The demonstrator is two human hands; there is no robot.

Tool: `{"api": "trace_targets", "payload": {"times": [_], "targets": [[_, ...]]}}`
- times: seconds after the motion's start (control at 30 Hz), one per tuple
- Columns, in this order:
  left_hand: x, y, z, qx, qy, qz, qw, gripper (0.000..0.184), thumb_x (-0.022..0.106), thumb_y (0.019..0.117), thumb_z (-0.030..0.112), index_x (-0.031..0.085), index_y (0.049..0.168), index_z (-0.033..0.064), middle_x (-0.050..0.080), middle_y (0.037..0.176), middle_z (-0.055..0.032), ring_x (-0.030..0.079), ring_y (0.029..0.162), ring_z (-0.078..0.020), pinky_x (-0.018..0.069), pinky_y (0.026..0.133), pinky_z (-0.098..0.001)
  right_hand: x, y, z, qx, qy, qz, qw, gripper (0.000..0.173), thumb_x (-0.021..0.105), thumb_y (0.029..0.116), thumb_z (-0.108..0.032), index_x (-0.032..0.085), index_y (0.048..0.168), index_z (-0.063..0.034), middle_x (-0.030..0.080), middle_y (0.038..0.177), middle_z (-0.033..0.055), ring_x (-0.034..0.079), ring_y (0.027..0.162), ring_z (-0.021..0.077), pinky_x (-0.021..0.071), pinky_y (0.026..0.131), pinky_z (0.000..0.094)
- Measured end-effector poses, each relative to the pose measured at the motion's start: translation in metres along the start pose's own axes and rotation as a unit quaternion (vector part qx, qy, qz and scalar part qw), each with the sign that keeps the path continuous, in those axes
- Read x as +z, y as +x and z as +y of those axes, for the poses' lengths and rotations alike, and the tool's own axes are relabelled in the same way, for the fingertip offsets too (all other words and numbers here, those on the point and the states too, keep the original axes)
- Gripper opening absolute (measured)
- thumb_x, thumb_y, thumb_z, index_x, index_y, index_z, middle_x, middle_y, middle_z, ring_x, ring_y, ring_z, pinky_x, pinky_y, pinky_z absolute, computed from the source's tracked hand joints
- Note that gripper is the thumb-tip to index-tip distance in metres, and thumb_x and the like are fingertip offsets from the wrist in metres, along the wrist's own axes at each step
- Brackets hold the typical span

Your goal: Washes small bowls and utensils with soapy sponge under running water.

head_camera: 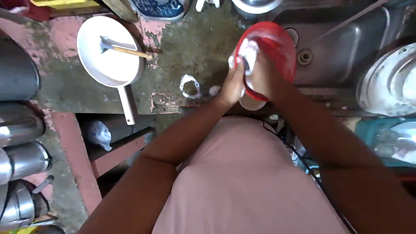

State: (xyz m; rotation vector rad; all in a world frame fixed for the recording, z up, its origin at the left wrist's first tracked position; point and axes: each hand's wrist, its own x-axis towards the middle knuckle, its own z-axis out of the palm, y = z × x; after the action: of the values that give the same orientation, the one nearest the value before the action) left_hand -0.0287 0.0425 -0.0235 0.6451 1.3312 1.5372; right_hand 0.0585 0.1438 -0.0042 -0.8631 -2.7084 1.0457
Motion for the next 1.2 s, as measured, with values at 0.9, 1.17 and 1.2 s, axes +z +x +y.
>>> {"api": "trace_targets", "payload": {"times": [0.9,1.17,1.2], "targets": [[0.049,0.008,0.007,0.096,0.008,0.112,0.989,0.061,0.021,0.1127,0.037,0.010,0.161,0.0020,0.041,0.155,-0.0171,0.048,0.140,-0.0205,0.0437,0.118,-0.0416,-0.079,-0.021,0.063,-0.061,-0.064,-0.250,0.964,0.017,0.071,0.0908,-0.011,0.067,0.105,-0.0016,0.067,0.105,0.0205,0.065,0.103,0.0378,0.0526,0.090,0.0613],[0.048,0.002,-0.003,0.041,-0.007,0.094,0.995,0.061,0.017,0.1130,0.043,0.020,0.159,0.0034,0.051,0.149,-0.0150,0.052,0.136,-0.0201,0.0446,0.116,-0.0427,-0.052,-0.001,0.021,-0.123,-0.015,-0.141,0.982,0.059,0.075,0.0828,-0.008,0.054,0.138,-0.0010,0.056,0.140,0.0213,0.051,0.135,0.0328,0.0412,0.116,0.0470],[0.037,0.002,0.001,0.052,0.016,0.103,0.993,0.061,0.016,0.1130,0.042,0.018,0.160,0.0032,0.048,0.151,-0.0148,0.051,0.137,-0.0184,0.0441,0.116,-0.0401,-0.052,-0.008,0.014,-0.122,0.003,-0.188,0.975,0.051,0.074,0.0855,-0.009,0.056,0.133,0.0008,0.061,0.130,0.0221,0.058,0.125,0.0340,0.0470,0.108,0.0503]]}}
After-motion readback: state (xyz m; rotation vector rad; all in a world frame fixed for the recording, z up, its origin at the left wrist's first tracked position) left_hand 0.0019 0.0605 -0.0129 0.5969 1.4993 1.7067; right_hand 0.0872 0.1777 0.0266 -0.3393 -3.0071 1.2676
